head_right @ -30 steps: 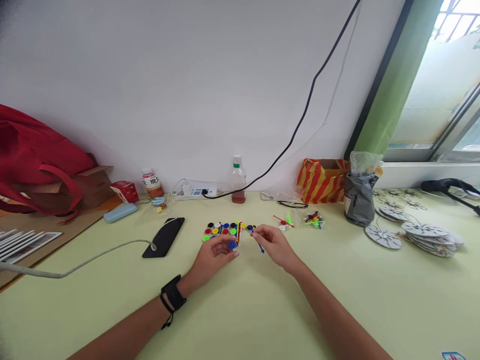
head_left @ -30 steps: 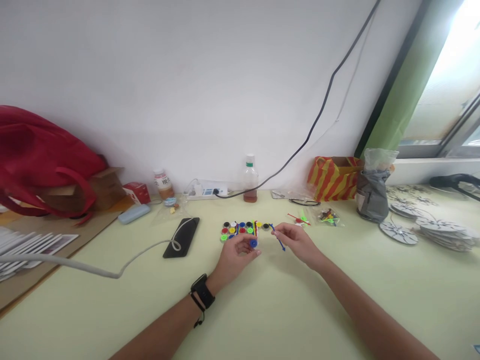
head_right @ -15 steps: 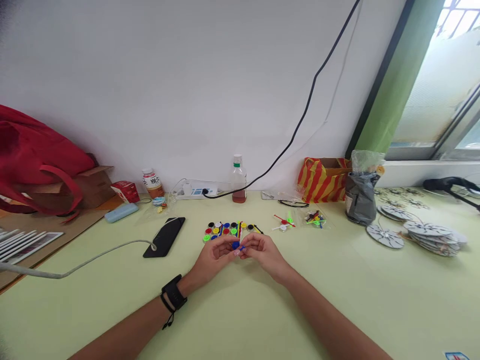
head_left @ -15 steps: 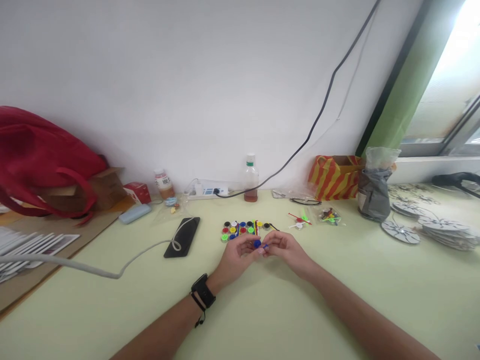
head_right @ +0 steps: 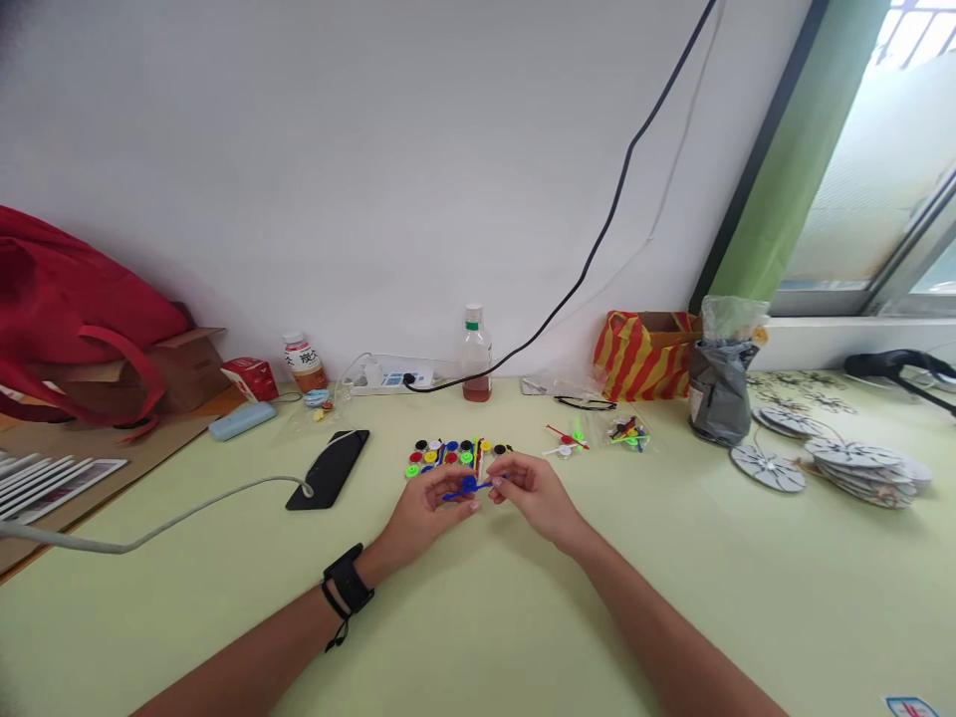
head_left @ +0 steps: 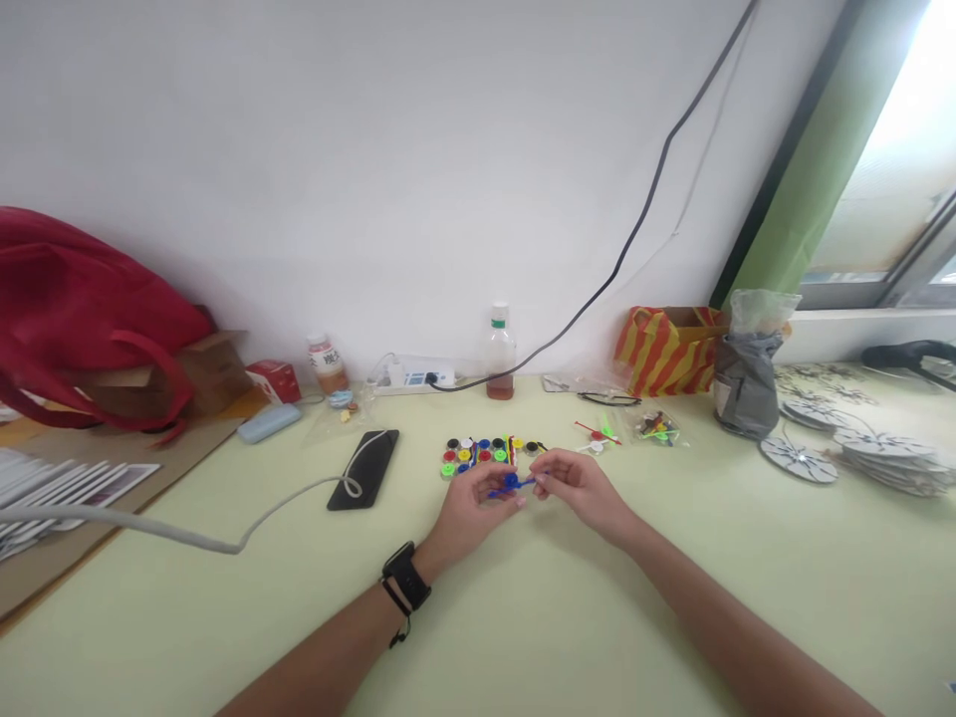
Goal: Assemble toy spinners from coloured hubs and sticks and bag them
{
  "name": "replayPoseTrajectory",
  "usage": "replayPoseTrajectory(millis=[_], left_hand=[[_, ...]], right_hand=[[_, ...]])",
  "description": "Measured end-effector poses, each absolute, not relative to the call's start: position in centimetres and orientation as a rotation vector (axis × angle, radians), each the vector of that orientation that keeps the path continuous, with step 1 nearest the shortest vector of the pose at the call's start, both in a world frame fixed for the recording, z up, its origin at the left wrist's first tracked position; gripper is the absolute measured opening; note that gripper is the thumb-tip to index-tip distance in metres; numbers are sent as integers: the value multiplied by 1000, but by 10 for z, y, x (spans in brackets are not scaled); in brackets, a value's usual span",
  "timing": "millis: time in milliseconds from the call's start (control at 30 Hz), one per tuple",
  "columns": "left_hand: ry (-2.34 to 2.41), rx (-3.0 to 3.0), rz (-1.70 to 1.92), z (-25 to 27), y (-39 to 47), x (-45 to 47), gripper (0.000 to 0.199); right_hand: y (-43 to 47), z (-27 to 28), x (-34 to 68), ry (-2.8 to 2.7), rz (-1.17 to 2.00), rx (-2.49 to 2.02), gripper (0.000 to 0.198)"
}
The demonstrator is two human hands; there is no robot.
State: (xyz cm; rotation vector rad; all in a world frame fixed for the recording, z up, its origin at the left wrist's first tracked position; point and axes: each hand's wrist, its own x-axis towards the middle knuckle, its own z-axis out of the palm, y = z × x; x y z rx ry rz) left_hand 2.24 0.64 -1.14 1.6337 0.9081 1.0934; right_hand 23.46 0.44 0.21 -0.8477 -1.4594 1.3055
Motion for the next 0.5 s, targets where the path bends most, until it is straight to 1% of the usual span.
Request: replayPoseTrajectory(millis=[67, 333, 500], left_hand=[[902, 1627, 1087, -12, 7, 22, 43], [894, 1599, 1107, -11, 7, 23, 31], [904, 1615, 1151, -10, 6, 22, 32]], right_hand=[[4, 5, 236, -1409, 1311, -840, 32], [3, 0, 229, -1416, 1366, -818, 34], [2, 2, 230, -1484, 1374, -807, 35]])
